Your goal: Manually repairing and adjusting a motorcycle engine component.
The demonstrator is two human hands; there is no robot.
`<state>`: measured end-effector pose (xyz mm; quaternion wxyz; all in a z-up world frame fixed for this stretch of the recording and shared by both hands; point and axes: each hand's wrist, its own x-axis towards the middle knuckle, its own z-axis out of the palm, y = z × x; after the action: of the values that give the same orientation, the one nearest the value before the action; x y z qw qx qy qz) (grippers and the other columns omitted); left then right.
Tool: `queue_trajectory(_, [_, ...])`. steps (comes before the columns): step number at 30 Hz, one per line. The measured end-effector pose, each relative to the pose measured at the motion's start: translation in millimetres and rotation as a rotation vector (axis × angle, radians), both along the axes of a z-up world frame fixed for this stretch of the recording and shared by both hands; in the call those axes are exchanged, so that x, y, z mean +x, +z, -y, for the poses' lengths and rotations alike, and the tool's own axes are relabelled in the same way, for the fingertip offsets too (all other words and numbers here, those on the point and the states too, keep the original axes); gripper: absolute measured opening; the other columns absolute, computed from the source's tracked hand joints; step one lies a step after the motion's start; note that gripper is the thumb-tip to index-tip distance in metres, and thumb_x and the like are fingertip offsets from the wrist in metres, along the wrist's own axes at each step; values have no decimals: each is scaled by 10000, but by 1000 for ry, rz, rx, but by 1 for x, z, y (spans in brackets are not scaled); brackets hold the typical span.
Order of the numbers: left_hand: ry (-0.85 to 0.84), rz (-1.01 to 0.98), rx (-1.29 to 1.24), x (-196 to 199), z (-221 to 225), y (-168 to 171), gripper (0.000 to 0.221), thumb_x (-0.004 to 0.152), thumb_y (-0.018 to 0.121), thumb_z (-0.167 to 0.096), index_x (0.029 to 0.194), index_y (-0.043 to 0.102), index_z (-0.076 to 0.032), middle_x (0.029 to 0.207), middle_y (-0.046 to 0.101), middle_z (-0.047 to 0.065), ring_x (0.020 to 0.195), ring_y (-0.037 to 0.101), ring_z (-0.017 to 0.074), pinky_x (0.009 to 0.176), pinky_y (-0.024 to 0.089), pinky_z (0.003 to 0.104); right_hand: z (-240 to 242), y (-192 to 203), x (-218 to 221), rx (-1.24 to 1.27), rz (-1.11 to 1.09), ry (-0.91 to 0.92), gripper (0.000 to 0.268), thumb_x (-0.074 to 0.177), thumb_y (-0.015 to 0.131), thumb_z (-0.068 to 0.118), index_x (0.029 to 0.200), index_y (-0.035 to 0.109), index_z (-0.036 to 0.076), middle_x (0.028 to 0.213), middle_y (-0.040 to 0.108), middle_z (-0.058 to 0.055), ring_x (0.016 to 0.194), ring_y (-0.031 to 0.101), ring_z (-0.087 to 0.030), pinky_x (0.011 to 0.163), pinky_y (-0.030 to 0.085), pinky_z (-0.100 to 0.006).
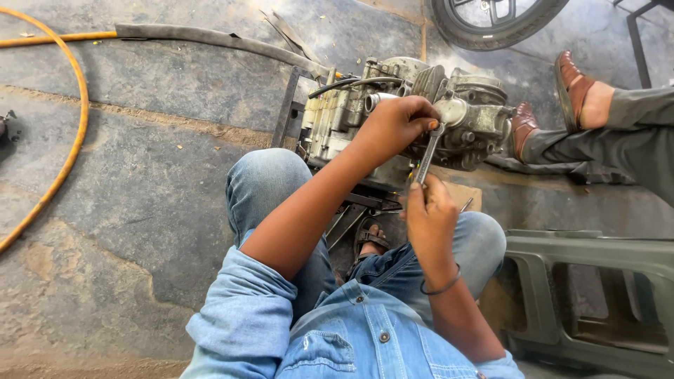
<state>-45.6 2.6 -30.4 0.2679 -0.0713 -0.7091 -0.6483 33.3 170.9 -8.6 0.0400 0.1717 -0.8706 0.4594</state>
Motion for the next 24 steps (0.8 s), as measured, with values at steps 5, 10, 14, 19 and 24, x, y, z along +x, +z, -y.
queue_trajectory(5, [42,77,-86,8,3,8,159,897,753,-199,982,768,-66,827,763,106,719,738,210,680,566,345,21,-28,-14,-144,228,33,206,1036,554,107,1163,639,-32,804,713,-114,603,675,-144,526,570,-267])
queue_trajectory(10, [186,-46,-167,13,16,3,164,936,718,-203,1025,750,-69,931,760,106,813,726,224,727,568,346,48,-43,-19,-505,385,123,217,1068,507,123,1172,627,-25,886,706,-112,667,707,-152,603,627,-286])
queue_trajectory(14, [253,-2,-83,21,35,10,200,967,691,-242,1077,723,-78,947,767,74,771,730,186,721,586,325,64,-48,-19,-616,422,122,232,1062,498,125,1215,596,-20,888,707,-115,668,723,-178,599,629,-304])
queue_trajectory(19, [442,34,-66,37,49,18,231,1020,654,-303,1133,714,-111,947,765,39,735,702,127,660,584,287,83,-59,-29,-837,472,111,240,1066,485,126,1235,548,-33,902,712,-133,713,739,-206,638,646,-336])
queue_trajectory(24, [494,18,-55,54,56,26,226,1023,660,-290,1141,704,-102,947,753,48,719,694,127,639,570,289,90,-51,-26,-986,469,202,193,1091,451,124,1205,535,-7,966,704,-161,771,727,-226,706,639,-357])
